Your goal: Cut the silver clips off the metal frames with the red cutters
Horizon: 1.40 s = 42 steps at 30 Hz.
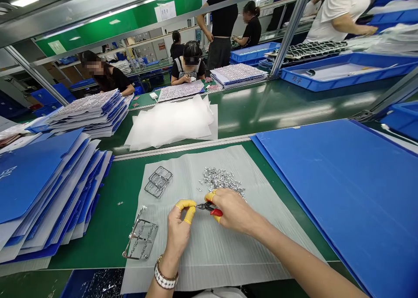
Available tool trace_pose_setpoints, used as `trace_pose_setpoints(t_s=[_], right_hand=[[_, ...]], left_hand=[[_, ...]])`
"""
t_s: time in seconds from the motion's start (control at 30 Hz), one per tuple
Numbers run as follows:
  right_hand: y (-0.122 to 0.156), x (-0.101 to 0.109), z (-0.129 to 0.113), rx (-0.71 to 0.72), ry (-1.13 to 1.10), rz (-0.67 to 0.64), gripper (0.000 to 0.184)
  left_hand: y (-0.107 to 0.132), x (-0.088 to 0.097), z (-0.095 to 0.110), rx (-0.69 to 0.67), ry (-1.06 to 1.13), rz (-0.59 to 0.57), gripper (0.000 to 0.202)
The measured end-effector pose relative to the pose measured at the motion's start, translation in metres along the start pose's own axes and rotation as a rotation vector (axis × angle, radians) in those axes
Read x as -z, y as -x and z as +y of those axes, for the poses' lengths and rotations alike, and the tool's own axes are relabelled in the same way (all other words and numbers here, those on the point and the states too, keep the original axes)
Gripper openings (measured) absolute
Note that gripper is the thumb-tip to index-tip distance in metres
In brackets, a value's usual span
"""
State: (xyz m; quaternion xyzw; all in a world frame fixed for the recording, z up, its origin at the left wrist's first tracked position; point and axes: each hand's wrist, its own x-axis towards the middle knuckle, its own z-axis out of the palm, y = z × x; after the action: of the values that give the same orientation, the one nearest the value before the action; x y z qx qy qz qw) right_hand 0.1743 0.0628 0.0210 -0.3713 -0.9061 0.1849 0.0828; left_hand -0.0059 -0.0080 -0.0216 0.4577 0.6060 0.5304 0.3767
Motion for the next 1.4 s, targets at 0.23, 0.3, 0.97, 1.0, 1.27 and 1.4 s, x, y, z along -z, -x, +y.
trace_pose_setpoints(t_s=[0.23, 0.3, 0.97, 1.0, 1.27, 1.4], right_hand=[[0.0, 0.001, -0.001, 0.008, -0.014, 0.02, 0.019], [0.0, 0.001, -0.002, 0.013, 0.004, 0.015, 0.018], [0.006, 0.002, 0.008, -0.181, -0.187, 0.028, 0.009], [0.008, 0.002, 0.011, -0.195, -0.221, 0.053, 0.011], [0.013, -0.014, 0.032, -0.163, -0.388, 0.258, 0.032], [0.004, -0.02, 0.03, -0.09, -0.445, 0.232, 0.03]], left_hand=[[0.0, 0.001, 0.001, -0.062, -0.015, -0.005, 0.014], [0.001, 0.001, 0.001, -0.068, -0.018, -0.004, 0.014], [-0.003, -0.002, -0.003, 0.003, 0.018, -0.013, 0.014], [-0.005, -0.006, -0.004, 0.014, 0.021, -0.003, 0.014], [-0.017, -0.041, 0.005, -0.084, -0.079, -0.051, 0.024], [0.007, -0.005, 0.023, -0.21, -0.322, -0.06, 0.028]])
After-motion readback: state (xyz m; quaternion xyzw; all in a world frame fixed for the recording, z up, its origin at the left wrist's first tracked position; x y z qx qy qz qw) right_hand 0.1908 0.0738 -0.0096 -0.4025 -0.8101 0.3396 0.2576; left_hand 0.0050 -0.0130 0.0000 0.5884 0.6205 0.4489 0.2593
